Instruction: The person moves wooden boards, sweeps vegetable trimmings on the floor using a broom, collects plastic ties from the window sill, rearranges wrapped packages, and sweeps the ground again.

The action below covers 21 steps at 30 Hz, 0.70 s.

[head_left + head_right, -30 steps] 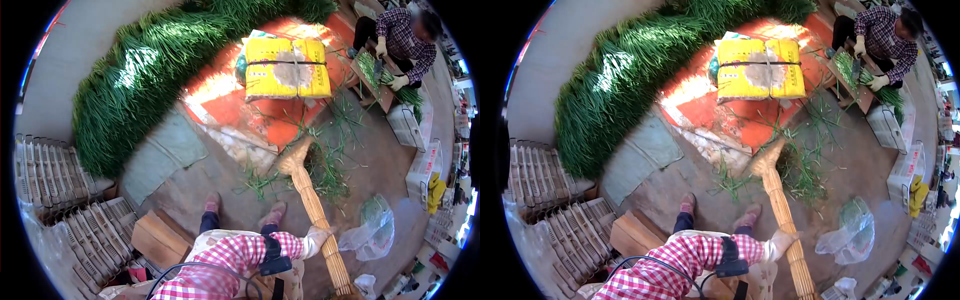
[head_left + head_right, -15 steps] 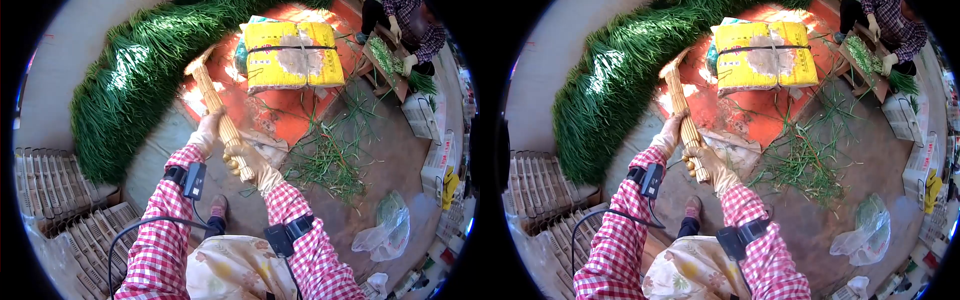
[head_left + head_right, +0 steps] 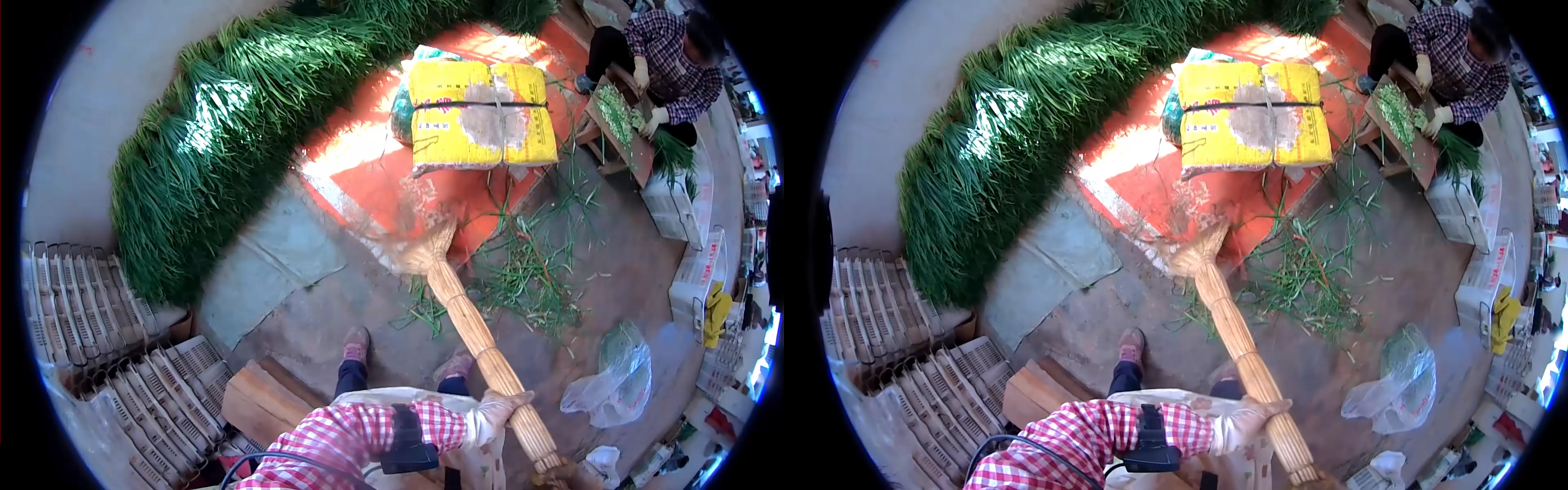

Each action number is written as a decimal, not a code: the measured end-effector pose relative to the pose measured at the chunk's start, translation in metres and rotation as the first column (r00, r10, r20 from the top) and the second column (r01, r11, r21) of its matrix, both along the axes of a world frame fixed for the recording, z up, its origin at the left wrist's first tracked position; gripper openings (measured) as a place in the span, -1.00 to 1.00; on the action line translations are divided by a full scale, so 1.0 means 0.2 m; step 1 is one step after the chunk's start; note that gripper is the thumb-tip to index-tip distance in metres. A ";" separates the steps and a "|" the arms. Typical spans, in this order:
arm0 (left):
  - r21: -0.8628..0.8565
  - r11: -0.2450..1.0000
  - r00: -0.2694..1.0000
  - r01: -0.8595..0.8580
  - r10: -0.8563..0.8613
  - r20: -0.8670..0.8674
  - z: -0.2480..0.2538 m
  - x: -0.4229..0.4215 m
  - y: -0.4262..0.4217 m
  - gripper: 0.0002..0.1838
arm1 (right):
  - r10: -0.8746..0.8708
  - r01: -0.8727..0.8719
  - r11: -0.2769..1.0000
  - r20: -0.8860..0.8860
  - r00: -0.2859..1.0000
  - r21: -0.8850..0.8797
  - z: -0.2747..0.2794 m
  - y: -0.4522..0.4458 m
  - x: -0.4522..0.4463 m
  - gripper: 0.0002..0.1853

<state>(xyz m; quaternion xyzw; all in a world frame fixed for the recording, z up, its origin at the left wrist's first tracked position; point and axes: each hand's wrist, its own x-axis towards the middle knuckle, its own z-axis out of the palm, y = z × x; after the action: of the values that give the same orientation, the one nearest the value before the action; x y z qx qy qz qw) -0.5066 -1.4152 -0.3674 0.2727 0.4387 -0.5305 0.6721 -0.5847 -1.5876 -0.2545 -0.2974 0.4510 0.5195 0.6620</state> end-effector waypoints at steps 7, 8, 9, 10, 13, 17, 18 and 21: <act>0.147 0.982 0.941 -0.118 0.063 0.334 -0.21 0.35 0.46 -0.73 | -0.028 -0.020 0.976 0.218 0.975 0.216 -0.36 0.29 0.39 -0.48; 0.345 0.928 0.896 -0.139 -0.031 0.443 -0.24 0.49 0.52 -0.73 | 0.119 -0.171 0.970 0.276 0.954 0.172 -0.56 0.36 0.47 -0.53; 0.389 0.870 0.836 -0.304 0.047 0.546 -0.42 0.57 0.59 -0.76 | -0.063 -0.014 0.964 0.280 0.958 0.265 -0.60 0.51 0.61 -0.61; 0.379 0.844 0.832 -0.381 0.133 0.539 -0.55 0.66 0.64 -0.75 | -0.144 0.057 0.921 0.199 0.969 0.386 -0.74 0.59 0.66 -0.64; 0.567 0.782 0.928 -0.259 0.038 0.372 -0.82 0.68 0.52 -0.77 | -0.324 0.296 0.879 0.013 0.946 0.374 -0.86 0.61 0.60 -0.70; 0.592 0.788 0.843 -0.170 -0.195 0.501 -0.92 0.06 -0.17 -0.79 | -0.359 0.354 0.922 0.002 0.933 0.158 -0.61 0.10 0.04 -0.79; 0.563 0.822 0.841 -0.078 -0.249 0.480 -0.88 -0.10 -0.36 -0.76 | -0.356 0.354 0.934 -0.028 0.934 -0.054 -0.47 0.01 -0.08 -0.81; 0.288 0.956 0.894 0.055 -0.175 0.412 -0.48 -0.31 -0.72 -0.67 | -0.477 0.468 0.879 -0.206 0.854 -0.093 -0.14 -0.28 -0.40 -0.78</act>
<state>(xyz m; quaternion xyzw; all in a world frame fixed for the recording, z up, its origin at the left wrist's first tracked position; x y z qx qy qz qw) -0.5678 -1.5589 -0.4642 0.4981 0.3292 -0.4313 0.6764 -0.6644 -1.6433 -0.2834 -0.1307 0.5916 0.3620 0.7084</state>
